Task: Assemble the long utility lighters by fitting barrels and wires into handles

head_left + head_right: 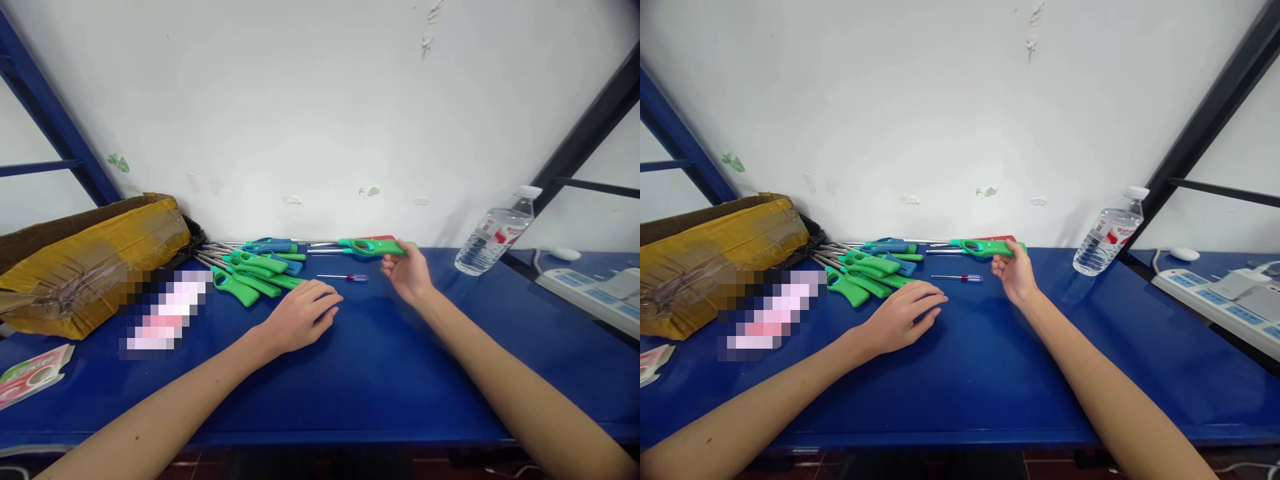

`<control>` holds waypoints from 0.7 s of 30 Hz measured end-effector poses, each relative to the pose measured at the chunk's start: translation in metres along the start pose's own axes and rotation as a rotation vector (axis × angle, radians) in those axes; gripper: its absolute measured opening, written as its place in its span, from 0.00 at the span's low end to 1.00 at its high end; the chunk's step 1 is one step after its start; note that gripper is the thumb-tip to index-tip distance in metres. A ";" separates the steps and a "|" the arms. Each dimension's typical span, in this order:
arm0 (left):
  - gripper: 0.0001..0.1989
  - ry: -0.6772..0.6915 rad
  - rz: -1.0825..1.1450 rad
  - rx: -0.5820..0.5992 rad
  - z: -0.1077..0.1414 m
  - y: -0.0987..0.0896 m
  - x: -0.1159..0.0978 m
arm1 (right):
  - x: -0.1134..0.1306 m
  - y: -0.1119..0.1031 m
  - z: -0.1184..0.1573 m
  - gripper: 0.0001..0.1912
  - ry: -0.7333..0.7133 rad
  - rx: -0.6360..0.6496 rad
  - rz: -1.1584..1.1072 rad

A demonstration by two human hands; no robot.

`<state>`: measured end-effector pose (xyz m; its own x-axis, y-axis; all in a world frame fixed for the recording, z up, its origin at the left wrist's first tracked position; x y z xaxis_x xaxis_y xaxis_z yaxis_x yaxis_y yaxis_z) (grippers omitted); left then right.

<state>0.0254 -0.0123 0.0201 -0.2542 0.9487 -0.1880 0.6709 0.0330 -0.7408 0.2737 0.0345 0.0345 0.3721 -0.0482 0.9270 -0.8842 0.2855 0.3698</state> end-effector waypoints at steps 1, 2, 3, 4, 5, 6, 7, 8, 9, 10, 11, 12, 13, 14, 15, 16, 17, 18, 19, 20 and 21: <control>0.12 0.006 -0.031 -0.047 -0.001 -0.002 0.000 | -0.002 0.006 0.007 0.07 0.002 0.052 0.002; 0.13 0.009 -0.068 -0.095 -0.001 -0.003 0.000 | -0.005 0.013 0.015 0.07 0.005 0.119 0.011; 0.14 0.009 -0.111 -0.140 -0.002 -0.005 0.000 | -0.008 0.019 0.022 0.10 0.008 0.204 0.031; 0.16 0.005 -0.159 -0.178 -0.003 -0.008 0.001 | -0.012 0.025 0.030 0.14 0.010 0.300 0.060; 0.17 -0.003 -0.209 -0.201 -0.004 -0.010 0.002 | -0.015 0.031 0.036 0.17 0.008 0.372 0.091; 0.19 -0.006 -0.257 -0.205 -0.005 -0.012 0.004 | -0.019 0.035 0.042 0.18 0.020 0.435 0.124; 0.21 -0.014 -0.297 -0.186 -0.006 -0.014 0.006 | -0.023 0.039 0.047 0.19 0.031 0.483 0.144; 0.22 -0.015 -0.326 -0.139 -0.006 -0.015 0.009 | -0.026 0.041 0.051 0.20 0.039 0.518 0.160; 0.22 -0.013 -0.350 -0.097 -0.006 -0.017 0.013 | -0.029 0.043 0.054 0.20 0.048 0.540 0.173; 0.22 -0.011 -0.367 -0.053 -0.006 -0.018 0.017 | -0.031 0.044 0.056 0.20 0.054 0.553 0.183; 0.22 -0.005 -0.375 -0.015 -0.005 -0.019 0.021 | -0.033 0.045 0.057 0.20 0.058 0.562 0.196; 0.22 0.002 -0.377 0.006 -0.004 -0.020 0.024 | -0.034 0.045 0.057 0.21 0.058 0.571 0.212; 0.21 0.002 -0.376 0.011 -0.002 -0.020 0.028 | -0.035 0.045 0.057 0.21 0.054 0.582 0.234; 0.20 0.004 -0.371 0.000 -0.001 -0.021 0.030 | -0.036 0.045 0.057 0.21 0.048 0.596 0.261; 0.19 0.009 -0.361 -0.006 0.000 -0.022 0.032 | -0.036 0.045 0.056 0.22 0.038 0.612 0.292; 0.19 0.011 -0.350 -0.007 0.000 -0.023 0.033 | -0.037 0.044 0.055 0.23 0.025 0.626 0.326; 0.18 0.013 -0.338 -0.008 0.001 -0.025 0.034 | -0.037 0.043 0.054 0.24 0.002 0.632 0.365; 0.18 0.015 -0.328 -0.004 0.001 -0.027 0.035 | -0.037 0.042 0.052 0.25 -0.041 0.625 0.414; 0.18 0.012 -0.322 0.002 0.000 -0.030 0.037 | -0.037 0.040 0.049 0.26 -0.107 0.608 0.484; 0.18 0.004 -0.330 0.003 -0.001 -0.034 0.039 | -0.036 0.038 0.047 0.28 -0.195 0.584 0.578; 0.18 -0.012 -0.339 0.000 -0.002 -0.038 0.041 | -0.036 0.036 0.046 0.29 -0.306 0.557 0.702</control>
Point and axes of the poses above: each hand's wrist, its own z-axis away from the middle knuckle, its own y-axis out of the palm, x = y × z, the point moved 2 cm from there along -z, towards the middle knuckle, and after that the axes turned 10 degrees about z, right-handed, at the moved point
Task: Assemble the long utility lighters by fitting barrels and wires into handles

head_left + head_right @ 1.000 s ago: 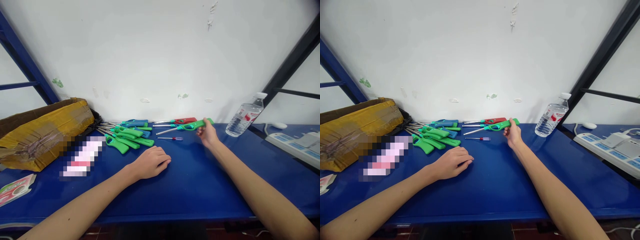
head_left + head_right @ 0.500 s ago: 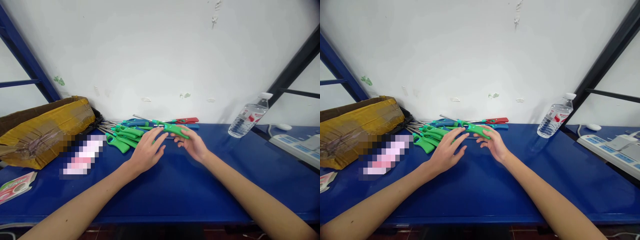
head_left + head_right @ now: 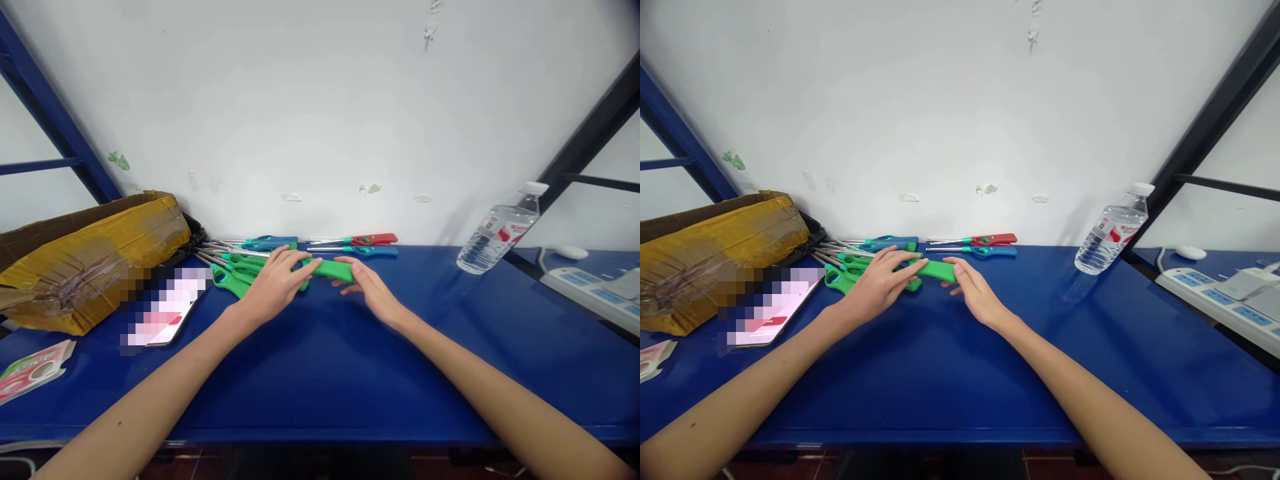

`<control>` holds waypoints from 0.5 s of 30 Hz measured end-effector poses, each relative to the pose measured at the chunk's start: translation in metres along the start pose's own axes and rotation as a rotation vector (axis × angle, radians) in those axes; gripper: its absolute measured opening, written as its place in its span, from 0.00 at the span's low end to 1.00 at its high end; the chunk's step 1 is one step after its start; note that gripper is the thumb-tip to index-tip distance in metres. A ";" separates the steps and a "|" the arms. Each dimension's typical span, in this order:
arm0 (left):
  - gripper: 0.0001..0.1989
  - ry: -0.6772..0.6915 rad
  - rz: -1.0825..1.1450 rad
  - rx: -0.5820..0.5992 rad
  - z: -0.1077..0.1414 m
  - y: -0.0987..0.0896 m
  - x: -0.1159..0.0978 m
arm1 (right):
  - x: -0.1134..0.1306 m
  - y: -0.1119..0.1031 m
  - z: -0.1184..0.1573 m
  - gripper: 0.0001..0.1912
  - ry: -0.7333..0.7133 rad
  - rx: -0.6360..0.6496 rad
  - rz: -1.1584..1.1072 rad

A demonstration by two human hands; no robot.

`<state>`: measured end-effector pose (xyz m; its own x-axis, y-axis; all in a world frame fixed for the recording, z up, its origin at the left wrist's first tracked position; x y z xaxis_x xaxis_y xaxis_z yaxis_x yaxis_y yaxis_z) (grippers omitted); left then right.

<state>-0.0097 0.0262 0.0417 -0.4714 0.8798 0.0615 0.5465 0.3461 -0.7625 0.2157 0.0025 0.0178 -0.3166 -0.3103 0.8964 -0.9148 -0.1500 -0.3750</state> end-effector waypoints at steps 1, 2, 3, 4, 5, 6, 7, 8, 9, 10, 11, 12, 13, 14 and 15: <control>0.19 -0.024 -0.003 -0.002 -0.001 -0.004 0.006 | 0.000 -0.001 0.001 0.31 -0.059 -0.009 0.172; 0.19 -0.059 -0.009 -0.001 -0.001 -0.007 0.012 | 0.000 -0.001 0.002 0.32 -0.102 0.018 0.332; 0.20 -0.101 -0.015 0.011 -0.001 -0.010 0.020 | 0.000 0.000 0.004 0.33 -0.133 0.065 0.472; 0.20 -0.145 -0.018 0.028 -0.001 -0.012 0.029 | 0.001 0.002 0.007 0.34 -0.146 0.137 0.586; 0.21 -0.190 -0.013 0.047 0.001 -0.014 0.039 | 0.002 0.005 0.010 0.35 -0.146 0.217 0.677; 0.21 -0.242 -0.005 0.070 0.003 -0.015 0.048 | 0.004 0.008 0.013 0.37 -0.125 0.297 0.750; 0.22 -0.294 0.003 0.094 0.006 -0.015 0.058 | 0.006 0.011 0.016 0.39 -0.090 0.360 0.807; 0.22 -0.342 0.013 0.115 0.010 -0.015 0.068 | 0.008 0.013 0.019 0.41 -0.062 0.412 0.846; 0.22 -0.388 0.022 0.129 0.014 -0.015 0.076 | 0.010 0.015 0.021 0.42 -0.045 0.444 0.873; 0.23 -0.431 0.035 0.144 0.018 -0.014 0.085 | 0.012 0.016 0.022 0.43 -0.037 0.463 0.894; 0.23 -0.466 0.050 0.158 0.021 -0.015 0.092 | 0.013 0.017 0.023 0.43 -0.038 0.473 0.910; 0.24 -0.495 0.067 0.166 0.024 -0.015 0.098 | 0.014 0.017 0.023 0.42 -0.046 0.475 0.924; 0.24 -0.515 0.093 0.171 0.027 -0.016 0.102 | 0.014 0.017 0.022 0.42 -0.058 0.474 0.934; 0.25 -0.527 0.129 0.177 0.029 -0.017 0.106 | 0.014 0.016 0.022 0.41 -0.072 0.468 0.942; 0.24 -0.539 0.162 0.174 0.029 -0.018 0.108 | 0.013 0.016 0.022 0.41 -0.085 0.460 0.945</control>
Point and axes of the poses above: each hand's wrist, its own z-axis away from the middle knuckle, its own y-axis out of the palm, x = y × z, the point moved 2 cm from there along -z, towards the middle knuckle, and after that the axes turned 10 degrees about z, right-handed, at the moved point
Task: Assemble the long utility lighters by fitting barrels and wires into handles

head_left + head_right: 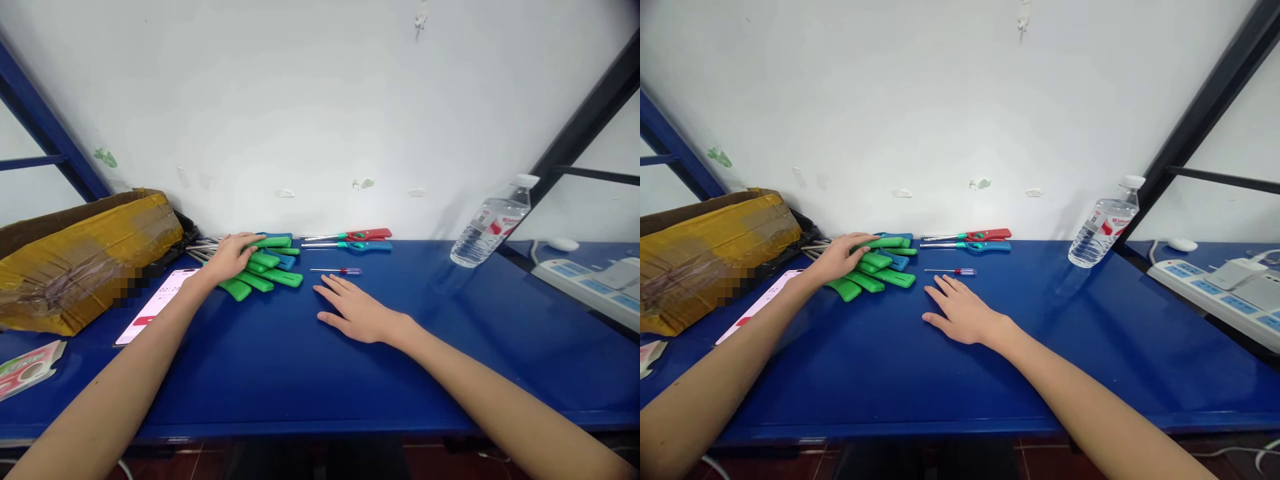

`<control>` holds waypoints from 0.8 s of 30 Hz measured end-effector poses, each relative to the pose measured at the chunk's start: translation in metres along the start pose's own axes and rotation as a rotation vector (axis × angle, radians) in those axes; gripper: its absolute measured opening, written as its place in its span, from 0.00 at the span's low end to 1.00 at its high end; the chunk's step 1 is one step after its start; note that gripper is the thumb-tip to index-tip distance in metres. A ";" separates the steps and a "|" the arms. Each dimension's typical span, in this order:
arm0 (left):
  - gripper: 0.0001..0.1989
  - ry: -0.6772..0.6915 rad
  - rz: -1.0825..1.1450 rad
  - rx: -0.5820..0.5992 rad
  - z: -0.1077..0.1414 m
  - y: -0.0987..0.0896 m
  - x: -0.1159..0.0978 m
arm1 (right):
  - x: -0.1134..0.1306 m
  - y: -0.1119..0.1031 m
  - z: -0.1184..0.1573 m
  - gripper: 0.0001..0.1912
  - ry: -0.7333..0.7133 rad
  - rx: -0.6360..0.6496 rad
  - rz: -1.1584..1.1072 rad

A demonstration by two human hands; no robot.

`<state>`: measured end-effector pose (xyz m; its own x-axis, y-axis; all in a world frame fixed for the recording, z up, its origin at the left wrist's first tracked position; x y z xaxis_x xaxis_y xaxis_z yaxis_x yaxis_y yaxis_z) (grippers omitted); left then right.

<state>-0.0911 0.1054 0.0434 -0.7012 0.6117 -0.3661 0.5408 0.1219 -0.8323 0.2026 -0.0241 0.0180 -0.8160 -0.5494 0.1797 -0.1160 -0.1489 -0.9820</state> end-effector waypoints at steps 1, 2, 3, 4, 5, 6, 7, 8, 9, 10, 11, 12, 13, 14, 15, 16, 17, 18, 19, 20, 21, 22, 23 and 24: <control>0.24 -0.008 0.028 0.006 0.000 -0.001 0.001 | -0.001 0.001 0.000 0.40 -0.006 -0.014 0.002; 0.24 -0.016 0.050 0.010 0.000 -0.002 0.001 | -0.002 0.001 0.000 0.40 -0.011 -0.027 -0.001; 0.23 -0.024 0.065 0.012 0.000 -0.003 0.001 | -0.003 0.002 -0.001 0.39 -0.014 -0.040 -0.005; 0.23 -0.033 0.073 0.012 0.000 -0.002 0.000 | -0.004 0.003 -0.001 0.39 -0.017 -0.049 -0.009; 0.23 -0.040 0.075 0.013 0.000 -0.002 -0.001 | -0.005 0.005 -0.001 0.38 -0.020 -0.057 -0.013; 0.23 -0.046 0.072 0.013 0.000 -0.001 -0.003 | -0.006 0.006 -0.001 0.38 -0.025 -0.067 -0.019; 0.23 -0.052 0.064 0.014 0.000 0.000 -0.004 | -0.007 0.007 -0.001 0.37 -0.030 -0.079 -0.027; 0.22 -0.058 0.051 0.014 0.000 0.001 -0.005 | -0.008 0.007 -0.001 0.37 -0.035 -0.093 -0.035; 0.22 -0.065 0.036 0.013 0.001 0.003 -0.006 | -0.010 0.008 -0.001 0.36 -0.043 -0.112 -0.042; 0.21 -0.071 0.020 0.008 0.001 0.004 -0.007 | -0.012 0.007 -0.002 0.35 -0.055 -0.136 -0.045; 0.21 -0.076 0.005 0.001 0.002 0.005 -0.008 | -0.014 0.006 -0.003 0.33 -0.071 -0.166 -0.043; 0.21 -0.080 -0.011 -0.009 0.003 0.006 -0.009 | -0.016 0.004 -0.003 0.31 -0.089 -0.198 -0.034; 0.22 -0.082 -0.027 -0.018 0.003 0.007 -0.010 | -0.018 0.002 -0.004 0.29 -0.108 -0.230 -0.023; 0.23 -0.083 -0.044 -0.025 0.004 0.007 -0.010 | -0.021 -0.001 -0.004 0.26 -0.122 -0.267 -0.014; 0.23 -0.083 -0.059 -0.029 0.005 0.008 -0.011 | -0.023 -0.004 -0.005 0.24 -0.125 -0.289 -0.007; 0.24 -0.082 -0.071 -0.030 0.005 0.008 -0.011 | -0.027 -0.007 -0.005 0.23 -0.115 -0.305 -0.004; 0.24 -0.079 -0.078 -0.031 0.006 0.008 -0.012 | -0.031 -0.010 -0.005 0.22 -0.100 -0.323 -0.004; 0.25 -0.074 -0.081 -0.032 0.006 0.008 -0.012 | -0.035 -0.012 -0.006 0.21 -0.090 -0.341 -0.003; 0.25 -0.069 -0.083 -0.034 0.006 0.009 -0.011 | -0.039 -0.014 -0.006 0.20 -0.073 -0.361 -0.004; 0.26 -0.063 -0.083 -0.036 0.006 0.009 -0.011 | -0.045 -0.015 -0.006 0.19 -0.045 -0.390 -0.005; 0.26 -0.057 -0.083 -0.038 0.006 0.009 -0.012 | -0.051 -0.015 -0.007 0.18 -0.015 -0.421 -0.005; 0.26 -0.051 -0.085 -0.040 0.006 0.009 -0.012 | -0.057 -0.014 -0.008 0.18 0.012 -0.448 -0.001; 0.26 -0.047 -0.087 -0.042 0.007 0.009 -0.013 | -0.063 -0.013 -0.009 0.18 0.038 -0.464 0.009; 0.26 -0.045 -0.088 -0.044 0.007 0.009 -0.014 | -0.070 -0.011 -0.010 0.19 0.074 -0.474 0.020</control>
Point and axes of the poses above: each hand's wrist, its own z-axis away from the middle knuckle, its own y-axis out of the palm, x = y × z, the point moved 2 cm from there along -z, towards the middle knuckle, and after that the axes turned 10 degrees about z, right-handed, at the moved point
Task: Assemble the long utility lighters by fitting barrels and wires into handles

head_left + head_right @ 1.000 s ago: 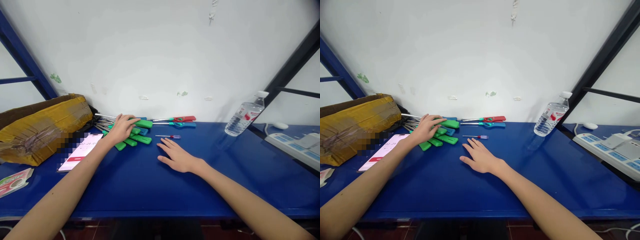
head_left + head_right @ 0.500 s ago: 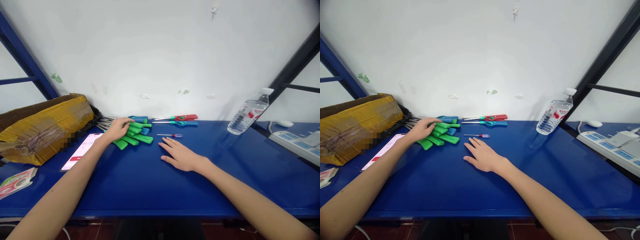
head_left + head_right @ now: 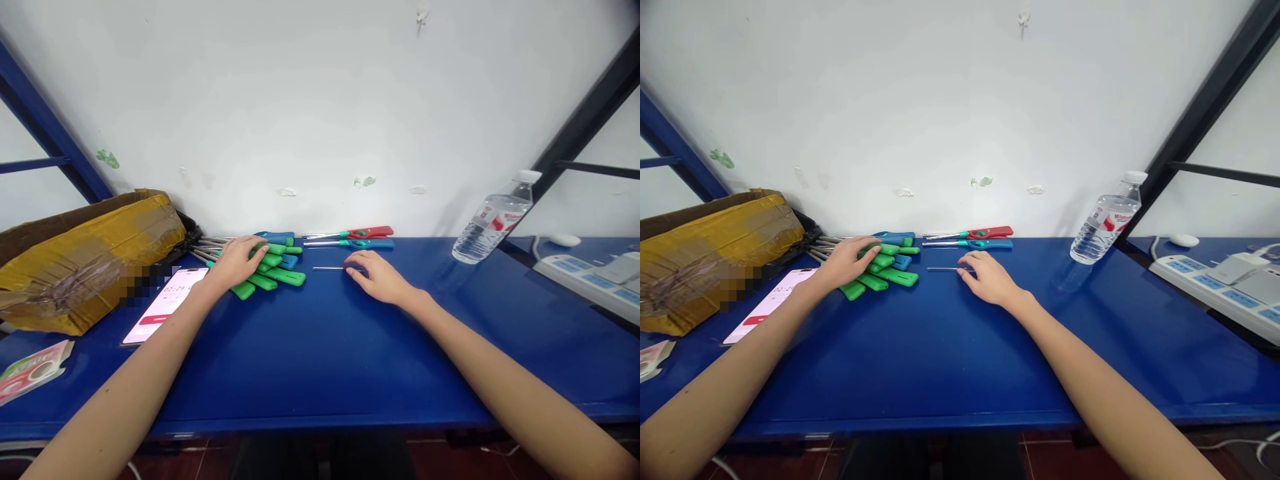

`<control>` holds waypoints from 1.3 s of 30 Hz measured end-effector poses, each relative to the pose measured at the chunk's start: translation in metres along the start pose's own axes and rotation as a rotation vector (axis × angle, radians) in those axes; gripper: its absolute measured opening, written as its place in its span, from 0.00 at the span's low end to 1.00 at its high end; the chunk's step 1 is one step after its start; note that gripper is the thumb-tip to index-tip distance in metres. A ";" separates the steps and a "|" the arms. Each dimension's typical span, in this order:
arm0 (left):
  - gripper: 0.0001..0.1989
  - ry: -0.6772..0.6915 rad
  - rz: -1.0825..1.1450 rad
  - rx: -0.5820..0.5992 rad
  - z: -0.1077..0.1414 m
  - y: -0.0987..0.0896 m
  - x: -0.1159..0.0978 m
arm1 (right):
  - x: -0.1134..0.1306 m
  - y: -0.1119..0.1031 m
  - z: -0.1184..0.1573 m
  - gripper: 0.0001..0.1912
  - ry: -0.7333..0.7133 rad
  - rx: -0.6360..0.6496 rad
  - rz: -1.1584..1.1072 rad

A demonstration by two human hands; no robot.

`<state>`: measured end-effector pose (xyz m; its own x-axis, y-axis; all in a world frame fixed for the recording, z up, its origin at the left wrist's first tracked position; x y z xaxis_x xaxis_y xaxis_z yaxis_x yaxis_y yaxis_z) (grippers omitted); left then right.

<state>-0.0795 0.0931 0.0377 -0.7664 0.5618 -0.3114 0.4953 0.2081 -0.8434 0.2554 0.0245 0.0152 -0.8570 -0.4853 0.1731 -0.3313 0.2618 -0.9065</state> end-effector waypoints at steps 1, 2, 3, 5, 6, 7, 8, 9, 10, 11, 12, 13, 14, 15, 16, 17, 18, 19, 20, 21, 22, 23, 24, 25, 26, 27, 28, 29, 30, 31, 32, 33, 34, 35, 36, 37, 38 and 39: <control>0.26 0.000 0.000 -0.003 0.000 0.000 -0.001 | -0.007 0.003 0.000 0.21 0.043 0.000 0.021; 0.26 -0.002 0.002 -0.008 0.000 0.000 -0.002 | -0.014 0.007 -0.001 0.23 0.096 0.017 0.037; 0.26 -0.005 0.004 -0.011 0.000 0.000 -0.003 | -0.021 0.010 -0.001 0.26 0.153 0.025 0.053; 0.27 -0.009 0.008 -0.013 0.001 0.000 -0.005 | -0.031 0.015 -0.002 0.31 0.224 0.037 0.069; 0.27 -0.009 0.008 -0.012 0.001 0.001 -0.006 | -0.034 0.017 -0.003 0.32 0.239 0.041 0.072; 0.27 -0.008 0.008 -0.009 0.001 0.001 -0.006 | -0.037 0.019 -0.003 0.34 0.241 0.048 0.075; 0.26 -0.006 0.008 -0.007 0.001 0.002 -0.007 | -0.038 0.020 -0.004 0.35 0.236 0.057 0.078; 0.26 -0.006 0.010 -0.010 0.001 0.002 -0.008 | -0.039 0.022 -0.005 0.35 0.230 0.066 0.082; 0.25 -0.002 0.014 -0.020 0.001 0.003 -0.010 | -0.039 0.023 -0.006 0.36 0.224 0.076 0.085; 0.25 0.007 0.017 -0.036 0.002 0.004 -0.012 | -0.040 0.025 -0.006 0.36 0.221 0.086 0.088; 0.24 0.021 0.022 -0.061 0.002 0.004 -0.017 | -0.040 0.026 -0.007 0.37 0.221 0.096 0.089; 0.23 0.048 0.022 -0.095 0.004 0.005 -0.022 | -0.040 0.027 -0.007 0.37 0.220 0.106 0.089; 0.22 0.086 0.023 -0.132 0.005 0.005 -0.030 | -0.039 0.027 -0.006 0.37 0.220 0.115 0.089; 0.21 0.130 0.031 -0.173 0.007 0.005 -0.038 | -0.039 0.027 -0.006 0.38 0.219 0.123 0.092; 0.20 0.180 0.045 -0.202 0.009 0.006 -0.048 | -0.039 0.027 -0.006 0.38 0.220 0.129 0.096; 0.18 0.238 0.058 -0.224 0.011 0.007 -0.058 | -0.038 0.026 -0.006 0.38 0.223 0.130 0.102; 0.17 0.295 0.070 -0.235 0.014 0.008 -0.068 | -0.038 0.026 -0.006 0.38 0.224 0.125 0.108; 0.16 0.345 0.089 -0.246 0.016 0.010 -0.077 | -0.038 0.025 -0.006 0.37 0.224 0.113 0.115; 0.15 0.386 0.108 -0.243 0.019 0.012 -0.085 | -0.038 0.024 -0.006 0.37 0.220 0.096 0.124; 0.14 0.414 0.122 -0.229 0.021 0.014 -0.092 | -0.038 0.023 -0.006 0.36 0.214 0.076 0.138; 0.14 0.450 0.129 -0.208 0.024 0.017 -0.097 | -0.038 0.023 -0.007 0.34 0.210 0.054 0.158; 0.13 0.478 0.129 -0.182 0.026 0.019 -0.101 | -0.038 0.022 -0.007 0.33 0.210 0.031 0.185; 0.13 0.495 0.132 -0.146 0.028 0.022 -0.104 | -0.039 0.022 -0.007 0.32 0.211 0.010 0.216; 0.13 0.503 0.138 -0.114 0.029 0.024 -0.105 | -0.039 0.021 -0.007 0.31 0.212 -0.007 0.248; 0.13 0.506 0.145 -0.090 0.031 0.026 -0.106 | -0.039 0.020 -0.007 0.30 0.209 -0.016 0.273; 0.13 0.505 0.153 -0.073 0.032 0.027 -0.106 | -0.038 0.019 -0.007 0.29 0.201 -0.016 0.292; 0.13 0.502 0.160 -0.062 0.032 0.028 -0.106 | -0.037 0.018 -0.007 0.28 0.190 -0.008 0.305; 0.13 0.500 0.164 -0.052 0.033 0.029 -0.106 | -0.036 0.017 -0.006 0.27 0.178 0.005 0.315; 0.13 0.499 0.163 -0.034 0.033 0.029 -0.105 | -0.034 0.016 -0.006 0.26 0.171 0.019 0.321; 0.13 0.498 0.156 -0.009 0.033 0.029 -0.105 | -0.033 0.014 -0.006 0.25 0.170 0.031 0.325; 0.14 0.496 0.145 0.025 0.033 0.030 -0.105 | -0.031 0.013 -0.005 0.25 0.174 0.039 0.327; 0.14 0.492 0.135 0.062 0.033 0.030 -0.105 | -0.029 0.011 -0.005 0.25 0.182 0.045 0.327; 0.14 0.485 0.126 0.097 0.033 0.030 -0.105 | -0.027 0.009 -0.005 0.25 0.191 0.051 0.327; 0.14 0.474 0.122 0.127 0.033 0.030 -0.104 | -0.025 0.008 -0.005 0.25 0.203 0.056 0.328; 0.15 0.462 0.119 0.149 0.034 0.031 -0.103 | -0.023 0.006 -0.005 0.24 0.217 0.060 0.332; 0.15 0.452 0.118 0.166 0.034 0.032 -0.103 | -0.022 0.004 -0.005 0.23 0.237 0.062 0.338; 0.15 0.446 0.117 0.179 0.035 0.033 -0.102 | -0.022 0.002 -0.005 0.22 0.264 0.061 0.345; 0.15 0.444 0.114 0.191 0.035 0.034 -0.101 | -0.022 0.001 -0.005 0.20 0.296 0.057 0.350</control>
<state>0.0009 0.0152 0.0250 -0.4432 0.8678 -0.2247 0.4502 -0.0012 -0.8929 0.2725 0.0397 0.0127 -0.9921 -0.1142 -0.0525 0.0136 0.3172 -0.9482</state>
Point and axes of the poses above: each hand's wrist, its own z-axis away from the middle knuckle, its own y-axis out of the palm, x = y × z, the point moved 2 cm from there along -z, towards the middle knuckle, and after that the axes turned 10 degrees about z, right-handed, at the moved point
